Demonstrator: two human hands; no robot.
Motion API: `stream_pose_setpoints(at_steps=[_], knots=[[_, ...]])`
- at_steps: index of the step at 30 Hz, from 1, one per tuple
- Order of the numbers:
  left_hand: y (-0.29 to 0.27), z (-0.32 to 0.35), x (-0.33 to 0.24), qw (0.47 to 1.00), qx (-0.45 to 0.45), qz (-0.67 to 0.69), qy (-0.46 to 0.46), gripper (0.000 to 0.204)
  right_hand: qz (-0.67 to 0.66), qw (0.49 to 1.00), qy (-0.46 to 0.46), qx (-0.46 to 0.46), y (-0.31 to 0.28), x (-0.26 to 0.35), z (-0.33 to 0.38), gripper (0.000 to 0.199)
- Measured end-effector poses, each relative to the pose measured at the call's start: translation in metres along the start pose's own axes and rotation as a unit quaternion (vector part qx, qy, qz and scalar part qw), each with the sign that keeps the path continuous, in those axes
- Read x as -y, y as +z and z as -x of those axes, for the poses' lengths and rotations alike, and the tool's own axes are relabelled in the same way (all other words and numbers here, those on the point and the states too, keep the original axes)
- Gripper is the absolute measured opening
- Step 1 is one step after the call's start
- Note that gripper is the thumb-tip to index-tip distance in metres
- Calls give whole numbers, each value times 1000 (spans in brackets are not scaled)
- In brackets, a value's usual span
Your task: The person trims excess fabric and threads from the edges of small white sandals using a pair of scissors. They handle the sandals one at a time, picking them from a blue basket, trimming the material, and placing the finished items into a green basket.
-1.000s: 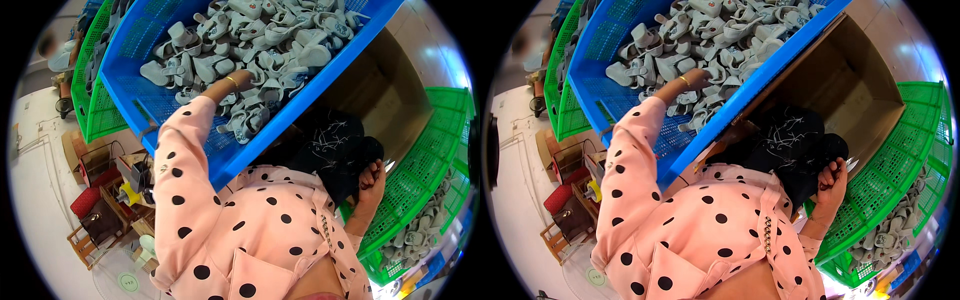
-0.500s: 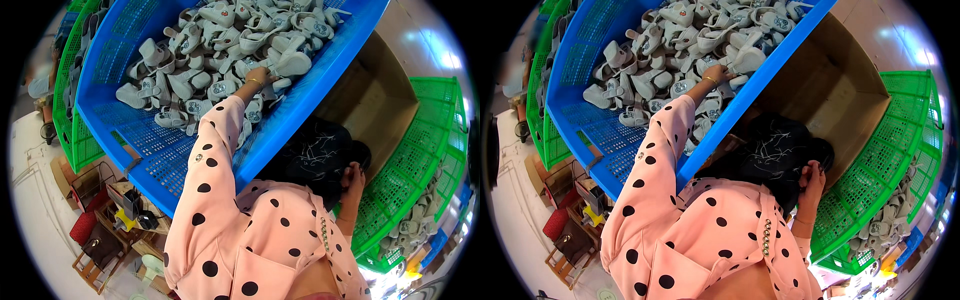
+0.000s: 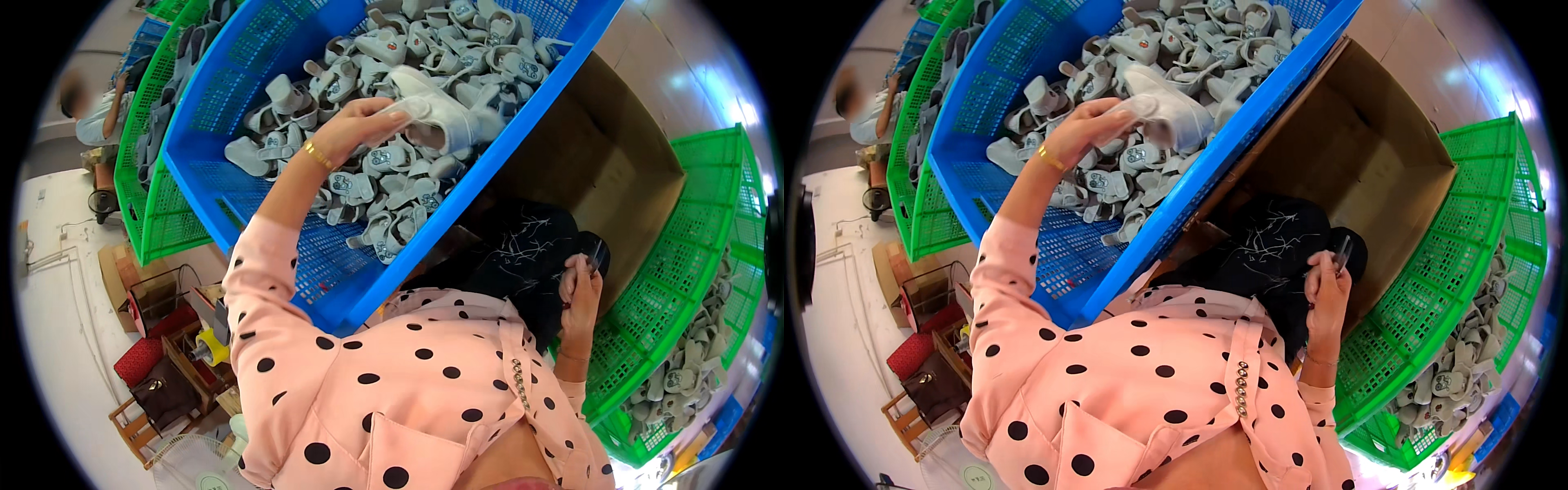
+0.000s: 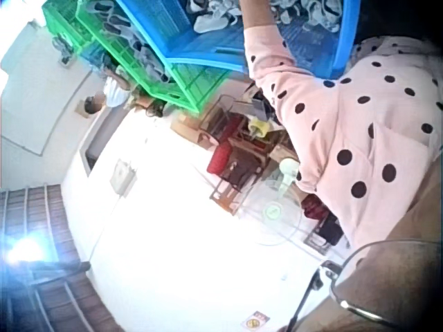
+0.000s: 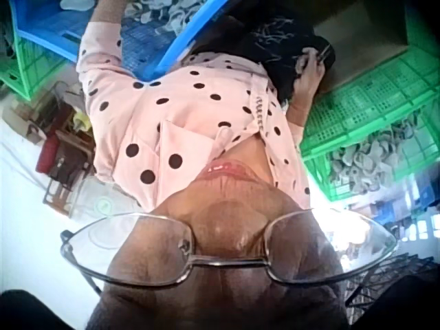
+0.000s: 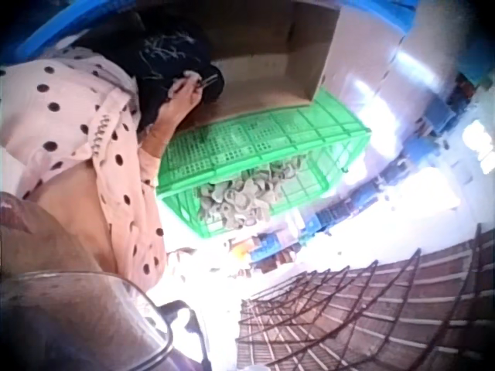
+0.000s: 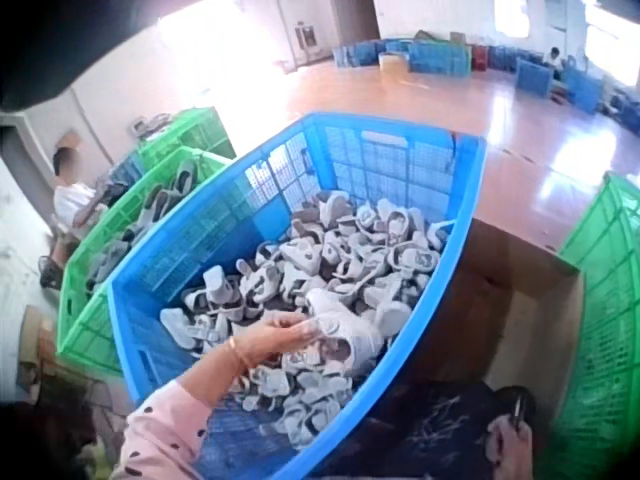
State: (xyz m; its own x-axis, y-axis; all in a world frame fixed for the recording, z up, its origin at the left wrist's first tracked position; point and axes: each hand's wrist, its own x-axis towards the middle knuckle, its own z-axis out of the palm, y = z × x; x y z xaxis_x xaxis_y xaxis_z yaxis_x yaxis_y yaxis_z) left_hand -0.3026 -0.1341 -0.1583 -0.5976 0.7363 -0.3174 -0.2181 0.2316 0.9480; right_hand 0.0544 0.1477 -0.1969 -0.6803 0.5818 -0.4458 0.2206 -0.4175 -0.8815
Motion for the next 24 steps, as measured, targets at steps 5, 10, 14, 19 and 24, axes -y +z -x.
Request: stream_pose_setpoints(at_steps=[5, 10, 14, 19, 24], knots=[[62, 95, -41, 979, -130, 70, 138, 25, 60, 974, -13, 217, 74, 61, 43, 37], [159, 153, -38, 975, -105, 135, 145, 23, -83, 950, 20, 300, 111, 71, 71, 48], [225, 164, -13, 959, -42, 254, 114, 22, -299, 918, 99, 241, 90, 56, 80, 40], [263, 147, 34, 994, 82, 69, 29, 20, -429, 892, 91, 104, 43, 42, 84, 21], [272, 138, -10, 960, 199, -159, 120, 20, -341, 939, 43, 28, -7, 20, 106, 23]])
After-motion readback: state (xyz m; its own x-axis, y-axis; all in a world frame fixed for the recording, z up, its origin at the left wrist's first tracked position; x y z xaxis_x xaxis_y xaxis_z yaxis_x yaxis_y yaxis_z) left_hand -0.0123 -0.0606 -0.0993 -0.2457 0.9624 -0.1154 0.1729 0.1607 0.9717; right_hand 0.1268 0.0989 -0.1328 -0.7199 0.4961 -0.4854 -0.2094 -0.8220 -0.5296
